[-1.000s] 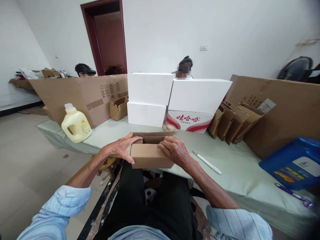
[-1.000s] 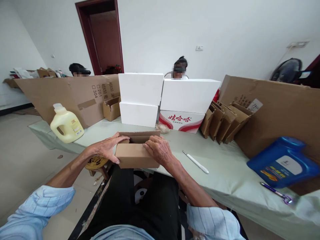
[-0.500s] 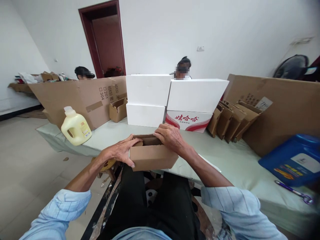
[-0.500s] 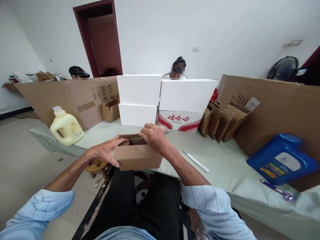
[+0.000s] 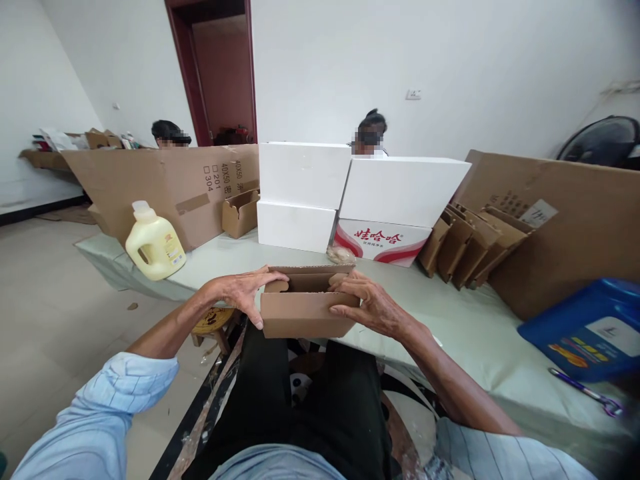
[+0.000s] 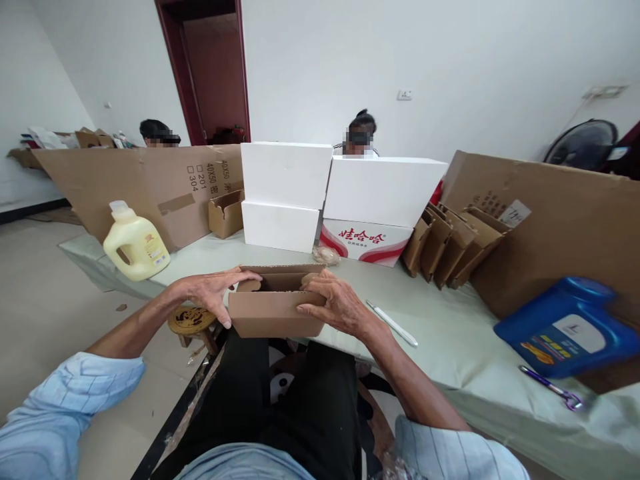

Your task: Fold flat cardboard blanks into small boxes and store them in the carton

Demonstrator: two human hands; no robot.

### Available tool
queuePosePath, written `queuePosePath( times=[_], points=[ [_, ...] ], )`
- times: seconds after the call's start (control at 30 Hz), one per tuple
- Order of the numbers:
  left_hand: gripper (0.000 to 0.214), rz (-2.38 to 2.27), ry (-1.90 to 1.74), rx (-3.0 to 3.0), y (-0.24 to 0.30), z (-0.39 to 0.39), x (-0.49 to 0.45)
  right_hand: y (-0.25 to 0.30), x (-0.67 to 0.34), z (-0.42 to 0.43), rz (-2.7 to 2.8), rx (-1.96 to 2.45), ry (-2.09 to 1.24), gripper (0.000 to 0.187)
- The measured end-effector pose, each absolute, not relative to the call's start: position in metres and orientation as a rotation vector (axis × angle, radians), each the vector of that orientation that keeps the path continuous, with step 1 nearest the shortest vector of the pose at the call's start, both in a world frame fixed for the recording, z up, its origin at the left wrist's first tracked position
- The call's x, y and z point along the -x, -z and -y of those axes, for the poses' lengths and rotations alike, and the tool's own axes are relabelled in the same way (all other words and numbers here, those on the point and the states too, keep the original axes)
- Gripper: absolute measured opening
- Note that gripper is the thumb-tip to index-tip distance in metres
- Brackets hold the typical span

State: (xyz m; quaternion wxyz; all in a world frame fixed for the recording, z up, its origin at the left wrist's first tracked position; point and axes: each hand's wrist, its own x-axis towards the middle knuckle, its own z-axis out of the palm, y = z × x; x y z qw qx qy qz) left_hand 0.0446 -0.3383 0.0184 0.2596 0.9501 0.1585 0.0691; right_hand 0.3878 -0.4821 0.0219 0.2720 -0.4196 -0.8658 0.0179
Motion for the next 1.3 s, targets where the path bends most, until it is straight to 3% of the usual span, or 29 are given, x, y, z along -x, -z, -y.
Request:
queuePosePath(
  times=[0.13, 0.5, 0.93, 1.3],
  points=[
    [0.115, -0.448, -0.276, -2.573, -0.021, 0.339, -0.044, -0.028, -0.386, 0.480, 2.381, 1.142, 0.065, 0.044],
    [0.100, -0.563, -0.798, -2.319, 0.004, 0.340, -0.049, 0.007, -0.396, 0.467, 1.992, 0.995, 0.127, 0.047],
    [0.102, -0.680, -1.318, -1.915, 0.050, 0.330, -0.082, 0.026, -0.411, 0.465, 1.367, 1.160, -0.042, 0.050],
    [0.097, -1.170, -1.640, -1.807, 0.058, 0.330, -0.108, 0.053, -0.398, 0.458, 1.016, 1.147, -0.312, 0.070]
  ],
)
